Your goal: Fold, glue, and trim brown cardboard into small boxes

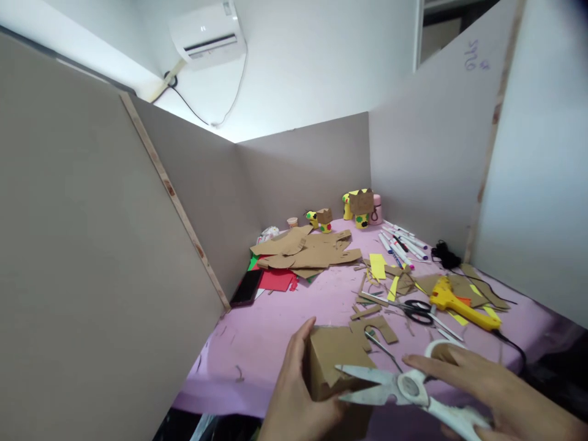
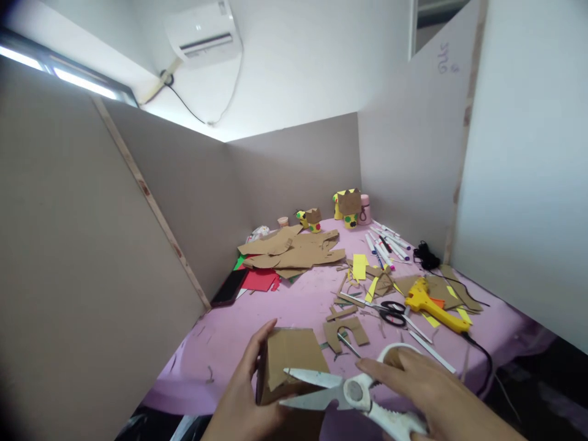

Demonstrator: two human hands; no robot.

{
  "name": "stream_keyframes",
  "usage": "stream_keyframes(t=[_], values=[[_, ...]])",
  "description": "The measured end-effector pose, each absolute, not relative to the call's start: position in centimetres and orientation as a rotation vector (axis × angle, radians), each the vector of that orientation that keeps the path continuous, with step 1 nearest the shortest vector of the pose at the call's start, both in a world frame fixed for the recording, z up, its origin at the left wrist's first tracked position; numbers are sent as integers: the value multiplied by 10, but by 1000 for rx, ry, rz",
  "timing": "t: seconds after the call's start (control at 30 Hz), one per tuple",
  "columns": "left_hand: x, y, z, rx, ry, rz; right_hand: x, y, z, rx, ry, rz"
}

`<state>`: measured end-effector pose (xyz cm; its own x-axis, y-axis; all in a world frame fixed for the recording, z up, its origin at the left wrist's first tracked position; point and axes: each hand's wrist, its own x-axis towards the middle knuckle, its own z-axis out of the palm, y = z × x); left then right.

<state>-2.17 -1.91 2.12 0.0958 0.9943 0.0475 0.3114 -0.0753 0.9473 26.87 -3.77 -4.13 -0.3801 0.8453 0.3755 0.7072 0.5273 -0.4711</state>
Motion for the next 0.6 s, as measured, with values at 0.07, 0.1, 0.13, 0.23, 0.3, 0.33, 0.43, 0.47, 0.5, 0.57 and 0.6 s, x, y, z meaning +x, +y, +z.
stream_keyframes(t=[0.07, 0.1, 0.13, 0.23, 0.3, 0.33, 0.43, 0.47, 0.5, 0.57, 0.6], values=[[-21, -19, 20, 1520, 1320, 996, 264, -31, -40, -1168, -2267, 293], [-21, -18, 19, 1521, 1306, 980, 261, -29, -37, -1138, -2299, 292], [-23, -17, 19, 1526, 1297, 965, 257, -27, -33, -1119, -2314, 290], [-27, -14, 18, 1529, 1277, 932, 246, -28, -16, -1128, -2331, 306], [-29, -13, 17, 1504, 1215, 899, 240, -31, -3, -1164, -2326, 351], [-29, -12, 17, 1484, 1169, 873, 237, -33, 3, -1169, -2317, 373], [-25, -13, 17, 1459, 1110, 838, 233, -37, 11, -1183, -2276, 417], [-24, -13, 17, 1465, 1120, 843, 233, -38, 11, -1190, -2267, 430], [-22, -14, 17, 1476, 1133, 854, 233, -39, 10, -1199, -2264, 447], [-19, -16, 17, 1500, 1150, 868, 235, -40, 6, -1214, -2261, 475], [-18, -18, 18, 1511, 1154, 867, 237, -40, 4, -1219, -2257, 480]])
